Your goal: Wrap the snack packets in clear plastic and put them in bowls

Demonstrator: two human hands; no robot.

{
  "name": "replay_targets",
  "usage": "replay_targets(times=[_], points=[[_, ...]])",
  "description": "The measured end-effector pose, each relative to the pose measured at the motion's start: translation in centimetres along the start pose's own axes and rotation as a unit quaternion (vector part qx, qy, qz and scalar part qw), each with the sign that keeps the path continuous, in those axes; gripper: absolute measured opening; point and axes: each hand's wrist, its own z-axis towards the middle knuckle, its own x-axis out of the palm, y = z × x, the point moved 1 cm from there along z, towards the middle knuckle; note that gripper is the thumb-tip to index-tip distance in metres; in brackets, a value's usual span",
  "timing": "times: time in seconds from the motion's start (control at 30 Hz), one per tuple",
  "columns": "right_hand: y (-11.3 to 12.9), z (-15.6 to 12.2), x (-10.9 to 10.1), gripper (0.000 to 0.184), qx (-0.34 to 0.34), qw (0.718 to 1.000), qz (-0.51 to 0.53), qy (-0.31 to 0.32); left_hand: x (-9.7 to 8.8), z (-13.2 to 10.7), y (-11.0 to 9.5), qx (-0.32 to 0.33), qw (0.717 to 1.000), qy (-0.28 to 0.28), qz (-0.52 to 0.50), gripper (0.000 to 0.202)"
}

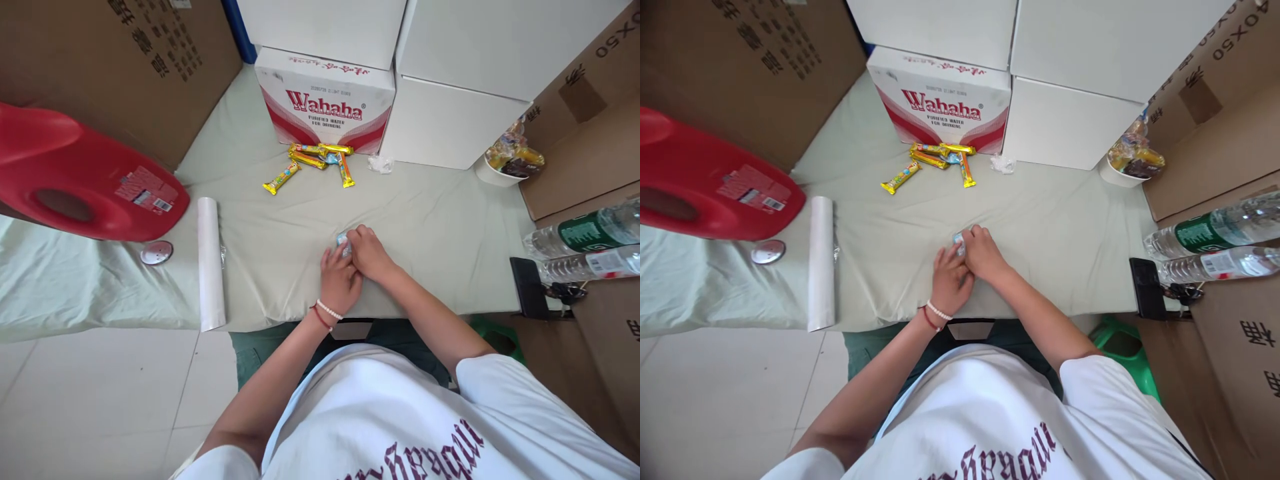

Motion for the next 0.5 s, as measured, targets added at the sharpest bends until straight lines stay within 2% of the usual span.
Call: replay_targets(times=[0.13,0.2,0.33,0.43,0.5], points=[[1.0,-2.0,2.1,0.029,-0.012,0.997,-0.050,-0.057,-3.2,-2.3,1.2,-0.045,0.992,-0.119,-0.020,0.016],[1.3,-2.5,2.9,0.036,-0.002,0.996,-0.047,-0.074,-4.0,-2.8,1.9,-0.056,0.987,-0.147,-0.024,0.015],[1.5,-2.4,3.1,0.038,0.026,0.995,-0.028,-0.091,-4.2,-2.7,2.5,-0.053,0.988,-0.142,-0.029,0.016],[1.0,-2.5,2.1,0.029,0.036,0.995,-0.009,-0.088,-3.9,-2.8,2.0,-0.045,0.990,-0.127,-0.043,0.018],[0.0,-3.1,1.1,0.029,0.046,0.993,0.037,-0.100,-3.8,-2.9,1.4,-0.058,0.989,-0.123,-0.063,0.019]])
